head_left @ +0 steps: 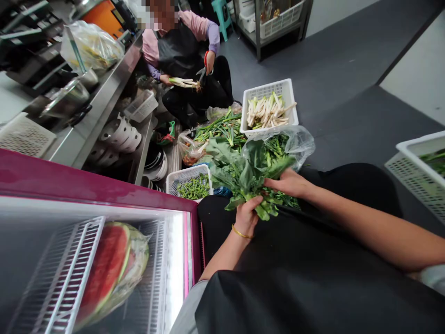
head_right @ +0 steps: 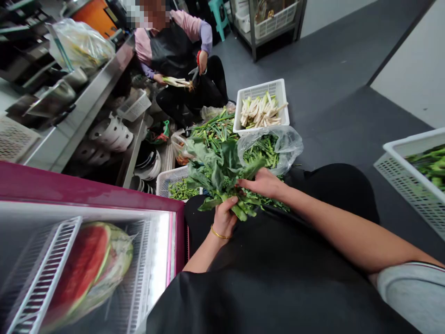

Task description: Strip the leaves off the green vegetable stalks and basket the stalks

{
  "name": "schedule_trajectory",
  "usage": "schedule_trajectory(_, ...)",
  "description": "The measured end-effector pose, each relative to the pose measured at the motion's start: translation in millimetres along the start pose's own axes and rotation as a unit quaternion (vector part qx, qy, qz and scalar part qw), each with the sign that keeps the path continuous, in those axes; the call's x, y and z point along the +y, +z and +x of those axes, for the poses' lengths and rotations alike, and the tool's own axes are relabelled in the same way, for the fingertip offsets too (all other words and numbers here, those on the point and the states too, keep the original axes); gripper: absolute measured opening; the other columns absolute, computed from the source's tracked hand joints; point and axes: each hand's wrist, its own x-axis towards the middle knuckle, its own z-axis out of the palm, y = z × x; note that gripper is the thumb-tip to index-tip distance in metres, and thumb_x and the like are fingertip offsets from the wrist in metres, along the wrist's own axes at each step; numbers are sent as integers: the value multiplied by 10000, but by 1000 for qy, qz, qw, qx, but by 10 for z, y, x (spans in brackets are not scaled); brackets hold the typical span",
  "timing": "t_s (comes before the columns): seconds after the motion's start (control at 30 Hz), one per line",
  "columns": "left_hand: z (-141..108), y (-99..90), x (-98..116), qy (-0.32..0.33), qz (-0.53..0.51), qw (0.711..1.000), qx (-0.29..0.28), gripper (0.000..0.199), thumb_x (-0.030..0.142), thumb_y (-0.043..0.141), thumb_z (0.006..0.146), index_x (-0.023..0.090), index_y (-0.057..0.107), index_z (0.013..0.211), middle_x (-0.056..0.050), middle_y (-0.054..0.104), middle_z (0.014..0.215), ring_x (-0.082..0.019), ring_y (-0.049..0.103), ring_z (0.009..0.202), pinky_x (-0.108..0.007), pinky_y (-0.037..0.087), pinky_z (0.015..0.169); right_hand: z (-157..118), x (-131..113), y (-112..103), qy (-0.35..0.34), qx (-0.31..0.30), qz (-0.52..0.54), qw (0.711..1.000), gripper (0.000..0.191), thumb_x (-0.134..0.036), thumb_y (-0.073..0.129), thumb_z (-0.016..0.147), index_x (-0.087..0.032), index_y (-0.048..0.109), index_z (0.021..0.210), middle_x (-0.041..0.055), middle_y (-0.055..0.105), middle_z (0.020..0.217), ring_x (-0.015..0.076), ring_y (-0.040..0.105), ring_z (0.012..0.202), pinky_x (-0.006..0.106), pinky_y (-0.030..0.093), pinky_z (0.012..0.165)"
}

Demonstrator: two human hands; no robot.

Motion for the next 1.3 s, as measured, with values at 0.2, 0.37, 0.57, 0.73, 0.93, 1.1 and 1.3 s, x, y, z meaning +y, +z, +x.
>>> schedule_trajectory(0.2,34,-110,76,-139,-26,989,-40,203,256,704,552,95,691,675,-95,687,628,-284,694,728,-350,530,677,13,28,135,-19,-75,218,973,355,-510,637,754,-165,581,692,24,630,619,140,564,510,255,451,474)
schedule_trajectory(0.37,14,-113,100,-145,-96,984,-39,247,319,635,628,108,687,747,-76,664,625,-270,683,726,-341,515,652,-119,131,193,-87,-55,175,979,332,-469,497,872,-169,638,853,54,667,739,162,628,618,263,485,523)
schedule_trajectory(0.57,24,-118,307,-99,-154,983,8,193,327,616,674,148,667,727,-72,683,720,-172,629,595,-287,475,602,-299,863,63,-84,-3,-187,979,306,-334,507,833,-170,686,1019,140,687,968,248,655,774,369,516,667)
schedule_trajectory(0.73,14,-52,204,-140,-109,984,-7,177,252,622,634,136,670,758,-83,698,695,-215,664,621,-319,501,645,-126,440,-140,-53,-46,11,997,444,-534,581,797,-164,641,1036,71,666,832,187,625,694,289,493,571)
schedule_trajectory(0.93,-29,-71,139,-143,-116,982,-47,277,324,650,617,150,644,834,-44,652,652,-220,661,644,-315,494,643,41,-64,-3,-3,-51,148,988,432,-590,636,733,-167,569,676,8,558,537,129,512,480,256,405,455)
schedule_trajectory(1.1,-42,-72,166,-108,-126,984,-69,275,409,651,623,174,614,760,-3,552,584,-146,554,513,-262,422,529,-48,271,270,-45,-69,131,988,495,-645,450,846,-187,509,668,-27,458,501,96,401,445,231,318,427)
schedule_trajectory(1.3,-79,8,274,-127,-114,983,-72,305,384,644,644,123,669,799,-44,607,605,-159,588,539,-268,441,549,-46,711,49,-81,-92,-166,979,403,-550,647,706,-188,659,883,49,599,761,175,570,684,270,433,602)
